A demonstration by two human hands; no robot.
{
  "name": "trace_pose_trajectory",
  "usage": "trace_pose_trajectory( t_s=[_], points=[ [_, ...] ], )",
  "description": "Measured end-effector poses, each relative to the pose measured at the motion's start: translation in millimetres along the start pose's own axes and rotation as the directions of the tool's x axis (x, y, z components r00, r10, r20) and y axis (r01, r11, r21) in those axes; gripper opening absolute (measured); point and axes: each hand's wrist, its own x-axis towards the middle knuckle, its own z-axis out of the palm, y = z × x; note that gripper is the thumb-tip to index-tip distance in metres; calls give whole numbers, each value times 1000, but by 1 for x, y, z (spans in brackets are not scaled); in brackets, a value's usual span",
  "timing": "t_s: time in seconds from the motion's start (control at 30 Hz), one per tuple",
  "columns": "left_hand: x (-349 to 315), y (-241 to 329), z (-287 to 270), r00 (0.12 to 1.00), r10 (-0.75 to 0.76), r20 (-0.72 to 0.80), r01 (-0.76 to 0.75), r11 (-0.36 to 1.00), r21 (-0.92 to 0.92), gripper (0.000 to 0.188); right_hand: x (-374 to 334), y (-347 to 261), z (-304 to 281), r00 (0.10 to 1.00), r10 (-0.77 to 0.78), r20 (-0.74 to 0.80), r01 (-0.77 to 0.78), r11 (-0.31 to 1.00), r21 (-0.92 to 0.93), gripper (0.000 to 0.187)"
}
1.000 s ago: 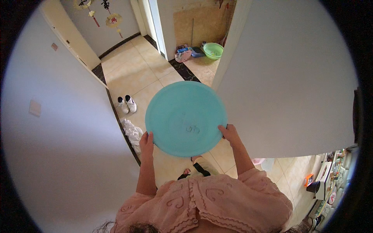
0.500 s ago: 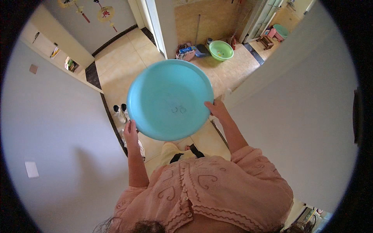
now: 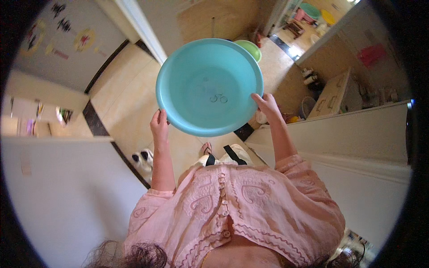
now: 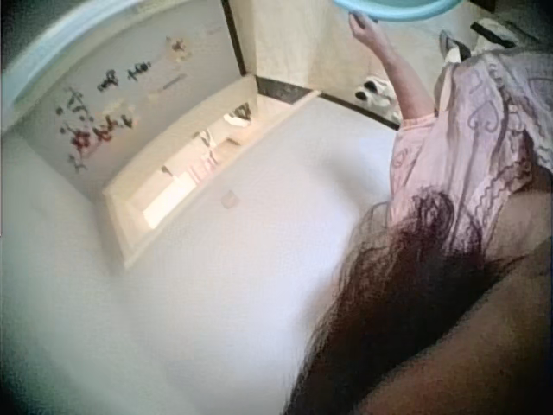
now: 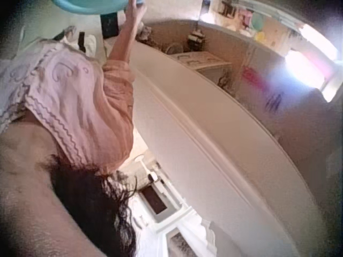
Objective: The person carries a blue basin from a bedroom to a bathroom and places it on the floor. They then walk to the living room, pick up a cloth, and cover a television with a white sheet. Finally, the person sits on the floor and organizes various items, including boxes and papers, into a drawer.
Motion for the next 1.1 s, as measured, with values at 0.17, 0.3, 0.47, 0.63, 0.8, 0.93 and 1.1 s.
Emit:
trace_pose_trajectory(
  t_s=[0.17,0.3,0.47,0.63,0.8,0.93,1.1],
  points=[
    [87,2,70,986,21,168,-29,998,48,27,49,9,-25,987,121,-110,-96,973,212,34],
    [120,20,138,973,-9,233,8,1000,4,23,99,14,-64,976,162,-147,-134,974,182,32],
    [180,25,221,936,10,352,-48,994,101,18,159,15,-111,959,143,-244,-85,969,233,37],
    [227,36,310,880,55,471,-104,991,80,15,210,23,-156,940,175,-293,-96,959,265,36],
    [270,38,398,794,43,606,-131,986,101,19,248,38,-193,893,202,-403,-62,941,334,35],
    [296,51,492,712,17,702,-158,978,137,24,268,40,-232,815,382,-436,-149,865,479,33],
    [346,16,594,586,55,808,-230,968,100,39,291,58,-279,724,466,-508,-191,844,502,31]
  ],
)
